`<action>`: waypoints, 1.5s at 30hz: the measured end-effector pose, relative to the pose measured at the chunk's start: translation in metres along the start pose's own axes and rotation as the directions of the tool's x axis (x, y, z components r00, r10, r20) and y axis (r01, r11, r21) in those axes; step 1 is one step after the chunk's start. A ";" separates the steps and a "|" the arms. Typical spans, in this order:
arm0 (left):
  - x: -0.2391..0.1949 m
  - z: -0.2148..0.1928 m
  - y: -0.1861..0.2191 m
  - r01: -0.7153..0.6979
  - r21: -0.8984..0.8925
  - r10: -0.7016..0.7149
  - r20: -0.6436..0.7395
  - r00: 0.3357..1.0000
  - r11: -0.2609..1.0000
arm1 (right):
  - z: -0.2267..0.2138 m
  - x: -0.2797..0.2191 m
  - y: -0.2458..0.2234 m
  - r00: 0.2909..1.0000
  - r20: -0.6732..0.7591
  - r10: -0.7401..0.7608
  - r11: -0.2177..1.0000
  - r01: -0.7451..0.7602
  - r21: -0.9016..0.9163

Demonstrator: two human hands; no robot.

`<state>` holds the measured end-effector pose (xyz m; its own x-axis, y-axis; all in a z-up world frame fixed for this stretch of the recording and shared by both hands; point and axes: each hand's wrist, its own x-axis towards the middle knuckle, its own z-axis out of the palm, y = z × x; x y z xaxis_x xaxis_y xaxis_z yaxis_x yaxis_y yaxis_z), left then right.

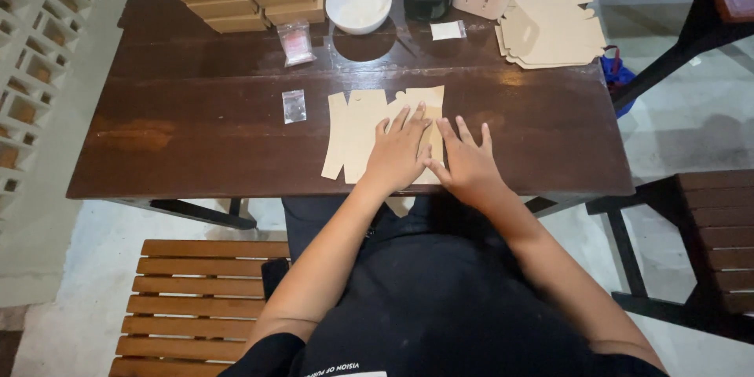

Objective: The person folds flat cardboard pieces into box shapes on a wooden table. They use a small packet of adhesive to secure the flaps and press the edges firmly to form the structure.

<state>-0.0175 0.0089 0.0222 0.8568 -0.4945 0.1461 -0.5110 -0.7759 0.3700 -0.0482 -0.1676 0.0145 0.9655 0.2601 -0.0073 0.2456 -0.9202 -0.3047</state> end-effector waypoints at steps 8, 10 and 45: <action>0.001 -0.002 0.000 0.024 0.014 -0.025 0.026 0.999 1.000 | -0.015 0.024 0.002 1.000 0.005 -0.022 0.999 0.022 0.035; 0.002 -0.003 0.000 0.021 0.020 -0.022 0.035 0.999 1.000 | -0.020 0.019 -0.001 1.000 0.013 -0.028 0.999 0.028 0.043; 0.003 0.006 -0.005 0.013 -0.013 -0.013 -0.016 1.000 1.000 | -0.019 -0.014 -0.014 0.998 0.023 -0.057 0.997 0.055 0.061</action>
<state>-0.0128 0.0086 0.0156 0.8643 -0.4783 0.1556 -0.4990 -0.7768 0.3842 -0.0635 -0.1634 0.0366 0.9479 0.3185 -0.0120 0.2927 -0.8848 -0.3626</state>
